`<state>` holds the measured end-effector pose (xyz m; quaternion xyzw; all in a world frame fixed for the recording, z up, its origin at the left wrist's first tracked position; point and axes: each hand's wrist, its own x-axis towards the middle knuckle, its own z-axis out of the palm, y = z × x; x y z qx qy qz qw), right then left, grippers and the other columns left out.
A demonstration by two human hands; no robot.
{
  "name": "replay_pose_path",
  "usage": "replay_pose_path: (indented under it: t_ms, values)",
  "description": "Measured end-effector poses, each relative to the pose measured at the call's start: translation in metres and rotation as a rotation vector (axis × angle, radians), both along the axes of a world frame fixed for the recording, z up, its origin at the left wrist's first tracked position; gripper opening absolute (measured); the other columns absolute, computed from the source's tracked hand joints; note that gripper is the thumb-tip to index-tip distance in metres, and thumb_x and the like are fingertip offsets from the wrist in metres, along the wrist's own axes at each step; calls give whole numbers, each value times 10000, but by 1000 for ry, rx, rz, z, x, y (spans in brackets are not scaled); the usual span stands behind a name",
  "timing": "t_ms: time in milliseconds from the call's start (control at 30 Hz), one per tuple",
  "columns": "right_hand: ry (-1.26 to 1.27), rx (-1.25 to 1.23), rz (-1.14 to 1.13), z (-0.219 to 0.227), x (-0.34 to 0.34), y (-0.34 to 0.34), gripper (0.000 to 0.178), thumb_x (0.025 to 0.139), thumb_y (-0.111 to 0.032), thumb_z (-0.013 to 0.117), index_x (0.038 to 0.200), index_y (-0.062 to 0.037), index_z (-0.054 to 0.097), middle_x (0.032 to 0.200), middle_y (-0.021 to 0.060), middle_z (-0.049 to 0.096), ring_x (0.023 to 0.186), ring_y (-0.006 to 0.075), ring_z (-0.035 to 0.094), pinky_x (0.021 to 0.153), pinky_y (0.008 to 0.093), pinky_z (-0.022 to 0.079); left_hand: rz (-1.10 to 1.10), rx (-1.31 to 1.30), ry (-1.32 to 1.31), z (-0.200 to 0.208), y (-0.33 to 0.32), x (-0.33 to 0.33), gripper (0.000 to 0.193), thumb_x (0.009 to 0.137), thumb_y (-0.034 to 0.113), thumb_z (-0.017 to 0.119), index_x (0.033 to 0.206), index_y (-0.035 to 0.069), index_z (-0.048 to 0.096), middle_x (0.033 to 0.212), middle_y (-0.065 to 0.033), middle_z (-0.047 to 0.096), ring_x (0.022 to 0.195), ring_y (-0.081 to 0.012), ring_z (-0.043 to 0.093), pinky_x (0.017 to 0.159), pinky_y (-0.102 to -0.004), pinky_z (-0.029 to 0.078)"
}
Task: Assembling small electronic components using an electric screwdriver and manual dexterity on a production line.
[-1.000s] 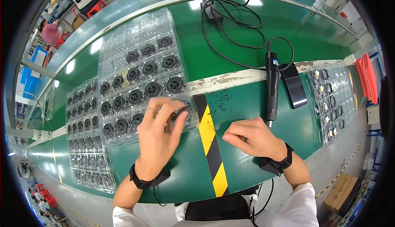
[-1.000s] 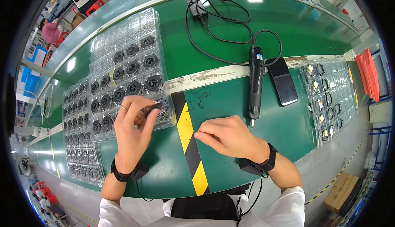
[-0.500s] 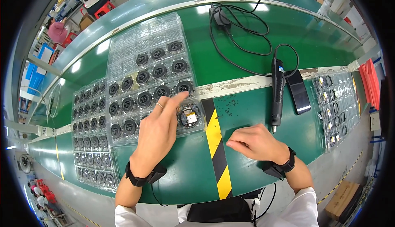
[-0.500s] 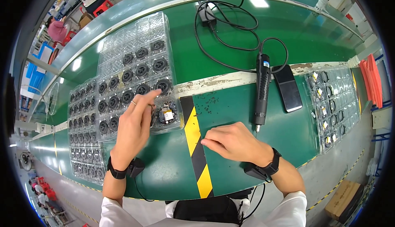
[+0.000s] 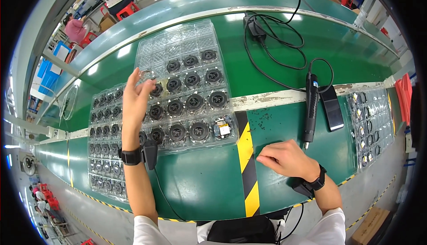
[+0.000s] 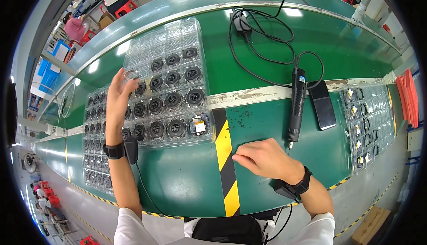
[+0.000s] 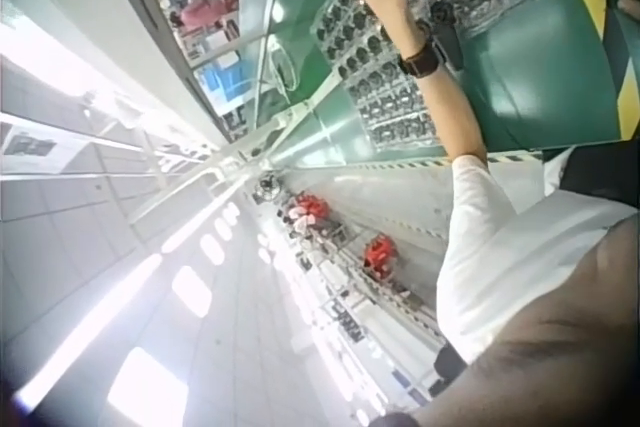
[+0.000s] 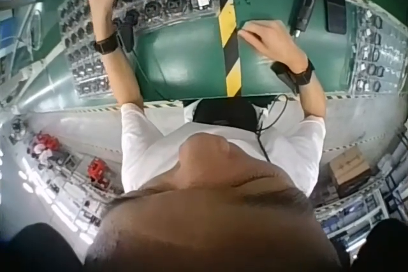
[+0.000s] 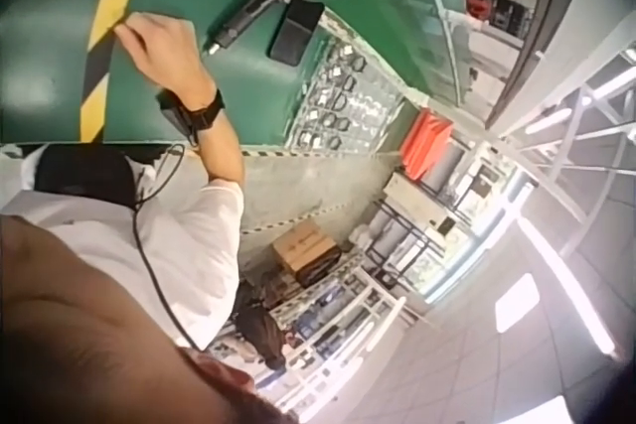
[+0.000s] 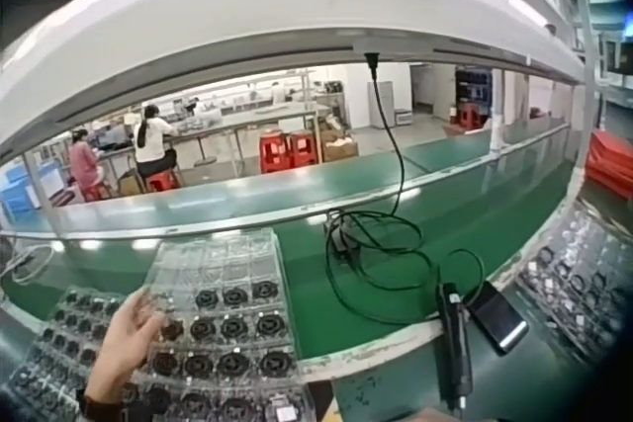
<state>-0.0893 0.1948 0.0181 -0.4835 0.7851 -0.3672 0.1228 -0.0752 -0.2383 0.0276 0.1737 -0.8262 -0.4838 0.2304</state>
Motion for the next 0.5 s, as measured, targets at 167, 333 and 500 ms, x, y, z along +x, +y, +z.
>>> replay_pose_path:
  t_ms: [167,333,500]
  values:
    - [-11,10,-8,1,0,0,160,941,-132,730,817,-50,669,706,80,629,619,284,613,543,384,466,-115,-389,-138,-9,-8,4,646,1003,183,658,1532,-74,390,1566,-266,443,1410,-373,475,1160,-413,394]
    - [-16,21,-11,1,0,0,146,939,-125,731,828,-49,674,716,81,634,624,285,617,552,382,474,-226,-598,-239,-2,1,13,683,999,240,665,1545,-53,378,1601,-286,382,1485,-434,371,1225,-446,317]
    - [-22,24,-10,2,-1,0,140,941,-130,727,835,-52,679,729,76,642,635,282,624,557,381,479,-407,-679,-326,21,51,27,682,1004,259,658,1545,-45,376,1600,-302,363,1500,-439,337,1225,-456,316]
